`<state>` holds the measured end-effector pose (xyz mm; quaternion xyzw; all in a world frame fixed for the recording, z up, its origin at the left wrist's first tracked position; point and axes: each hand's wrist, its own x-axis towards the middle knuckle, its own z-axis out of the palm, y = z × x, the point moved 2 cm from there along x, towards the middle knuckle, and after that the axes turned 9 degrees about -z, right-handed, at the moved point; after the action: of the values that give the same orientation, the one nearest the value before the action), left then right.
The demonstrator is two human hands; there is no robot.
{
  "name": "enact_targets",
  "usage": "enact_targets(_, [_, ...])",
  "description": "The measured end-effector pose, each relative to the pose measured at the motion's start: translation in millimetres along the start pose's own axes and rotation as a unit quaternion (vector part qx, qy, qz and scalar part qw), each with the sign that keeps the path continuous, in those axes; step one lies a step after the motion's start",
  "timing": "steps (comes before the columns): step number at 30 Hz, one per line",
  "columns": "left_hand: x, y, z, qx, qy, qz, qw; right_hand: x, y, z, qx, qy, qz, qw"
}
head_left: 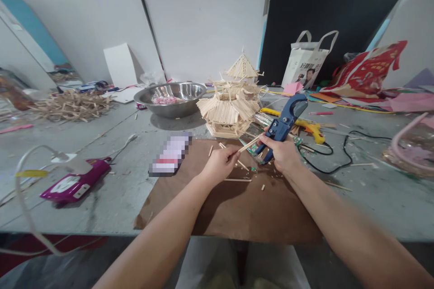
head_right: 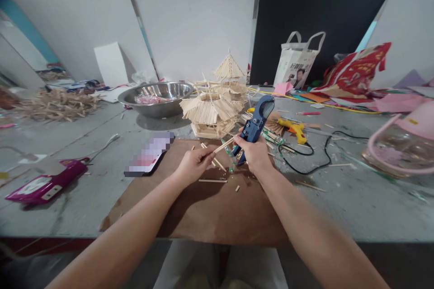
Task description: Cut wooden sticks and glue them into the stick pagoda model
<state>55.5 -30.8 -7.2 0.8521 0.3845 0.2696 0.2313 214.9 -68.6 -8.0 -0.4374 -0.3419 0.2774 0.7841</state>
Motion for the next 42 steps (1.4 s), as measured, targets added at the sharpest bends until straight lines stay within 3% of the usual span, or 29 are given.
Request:
enact_targets(16, [0.6,-2.5,1.3,0.039,0.008,-0.009,0.999,0.7,3.0,-0.7,-0.014,-0.007,0.004,1.0])
enact_targets(20, [2.1,-5.2,-2.7,0.022,0.036,-0.041,0.998,12.0,3.3,-12.2,-0.12,-0.009,-0.046,0.992])
enact_targets(22, [3.4,-9.0,-4.9,-0.012,0.058,-0.068,0.996,18.6,1.4,-19.5,-0.257,-0.02,-0.106,0.96])
enact_targets(25, [5.0,-15.3,-6.6,-0.091,0.078,-0.1,0.988,23.5,0.2,-23.9,-0.459,-0.086,-0.189,0.864])
enact_targets(27, [5.7,-18.1,-6.9,-0.161,0.083,-0.11,0.977,23.6,2.9,-23.3,-0.536,-0.14,-0.201,0.808])
enact_targets(29, [5.9,-19.5,-7.1,-0.239,0.09,-0.119,0.959,22.7,7.2,-21.9,-0.58,-0.178,-0.196,0.771])
enact_targets(34, [6.1,-18.2,-5.5,-0.358,0.087,-0.136,0.92,19.1,15.0,-17.4,-0.603,-0.25,-0.201,0.731])
enact_targets(42, [5.2,-12.2,-0.5,-0.342,0.037,-0.129,0.93,5.5,9.9,-6.1,-0.582,-0.347,-0.23,0.699])
